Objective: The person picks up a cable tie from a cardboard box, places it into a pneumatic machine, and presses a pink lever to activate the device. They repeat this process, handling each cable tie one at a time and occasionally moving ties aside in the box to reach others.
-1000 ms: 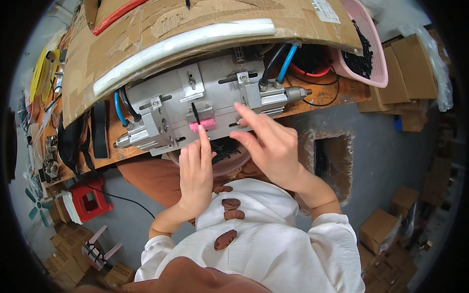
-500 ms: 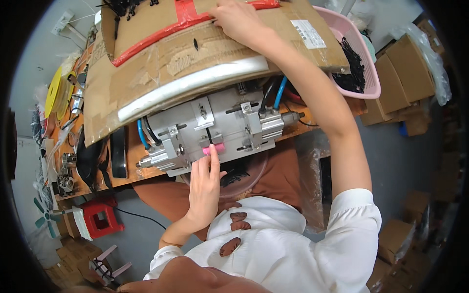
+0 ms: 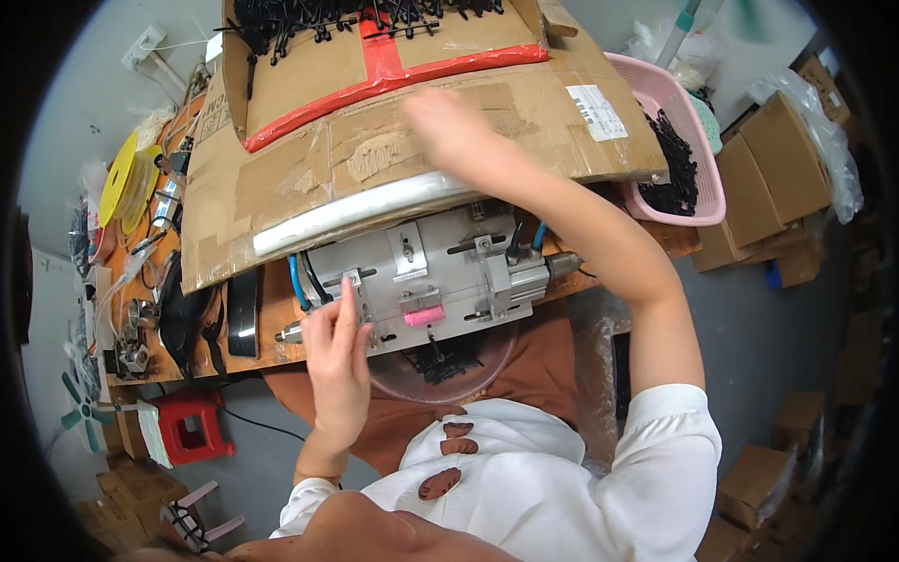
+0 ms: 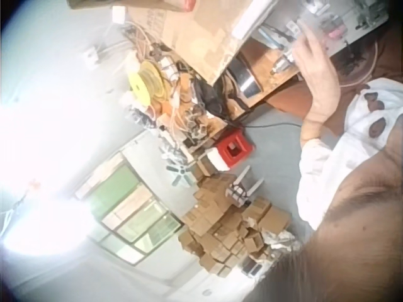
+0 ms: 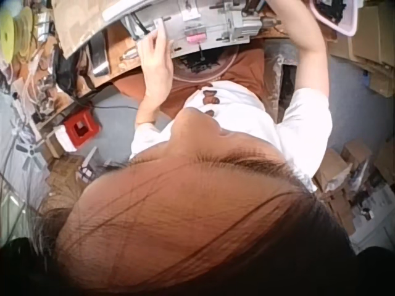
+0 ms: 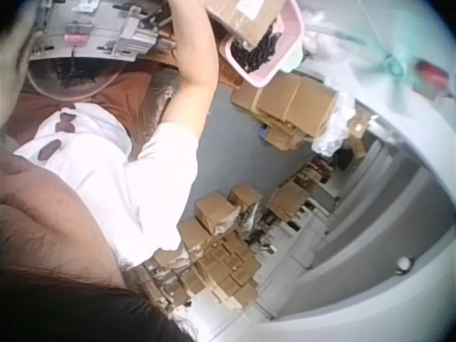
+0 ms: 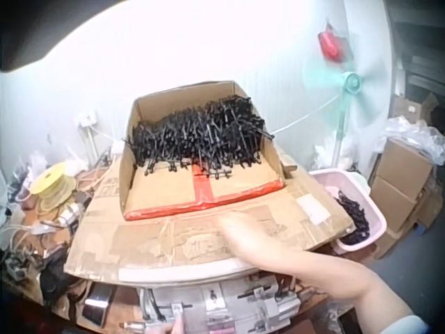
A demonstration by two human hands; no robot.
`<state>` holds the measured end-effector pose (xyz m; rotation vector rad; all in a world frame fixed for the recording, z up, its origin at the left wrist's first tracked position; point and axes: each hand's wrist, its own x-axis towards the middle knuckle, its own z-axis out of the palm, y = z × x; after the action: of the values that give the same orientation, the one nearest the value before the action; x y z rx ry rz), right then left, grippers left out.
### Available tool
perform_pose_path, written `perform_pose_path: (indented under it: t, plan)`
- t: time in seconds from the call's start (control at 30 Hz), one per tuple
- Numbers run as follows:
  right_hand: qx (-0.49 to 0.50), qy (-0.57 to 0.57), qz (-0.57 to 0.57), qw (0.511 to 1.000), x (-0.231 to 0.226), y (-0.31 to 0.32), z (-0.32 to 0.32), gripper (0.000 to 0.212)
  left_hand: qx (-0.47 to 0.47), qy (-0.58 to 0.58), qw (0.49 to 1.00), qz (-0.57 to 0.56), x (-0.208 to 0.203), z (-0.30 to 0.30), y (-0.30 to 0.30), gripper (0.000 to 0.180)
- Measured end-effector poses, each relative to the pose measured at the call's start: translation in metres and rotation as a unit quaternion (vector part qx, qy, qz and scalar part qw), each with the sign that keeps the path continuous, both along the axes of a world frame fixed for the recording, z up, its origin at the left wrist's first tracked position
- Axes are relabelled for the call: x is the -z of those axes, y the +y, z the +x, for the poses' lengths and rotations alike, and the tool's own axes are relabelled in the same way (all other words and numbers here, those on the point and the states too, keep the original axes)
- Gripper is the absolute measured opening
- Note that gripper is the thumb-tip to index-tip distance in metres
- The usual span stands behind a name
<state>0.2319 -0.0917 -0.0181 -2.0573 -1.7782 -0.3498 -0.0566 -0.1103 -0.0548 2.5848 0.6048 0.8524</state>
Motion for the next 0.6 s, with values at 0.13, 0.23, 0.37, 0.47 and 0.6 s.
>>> perform_pose_path:
  t: [0.13, 0.23, 0.37, 0.47, 0.6]
  plan:
    - [0.209, 0.001, 0.047, 0.977, -0.01, -0.11, 0.073, 0.005, -0.039, -0.007, 0.999, 0.019, -0.011, -0.008, 0.022, 0.061]
    - [0.334, -0.027, 0.031, 0.942, -0.008, -0.197, 0.148, 0.009, -0.025, 0.001, 0.998, 0.057, -0.024, 0.002, 0.052, 0.059]
    - [0.382, -0.025, 0.017, 0.924, -0.007, -0.217, 0.19, 0.009, 0.029, -0.007, 0.998, 0.059, -0.042, 0.049, 0.109, 0.052]
    - [0.222, -0.001, 0.114, 0.968, -0.037, -0.149, 0.166, 0.017, 0.086, -0.017, 0.996, 0.014, -0.064, 0.111, 0.153, 0.039]
    - [0.139, 0.163, 0.11, 0.971, -0.052, -0.026, 0.152, 0.044, 0.081, -0.039, 0.991, -0.098, -0.073, 0.201, 0.211, 0.038]
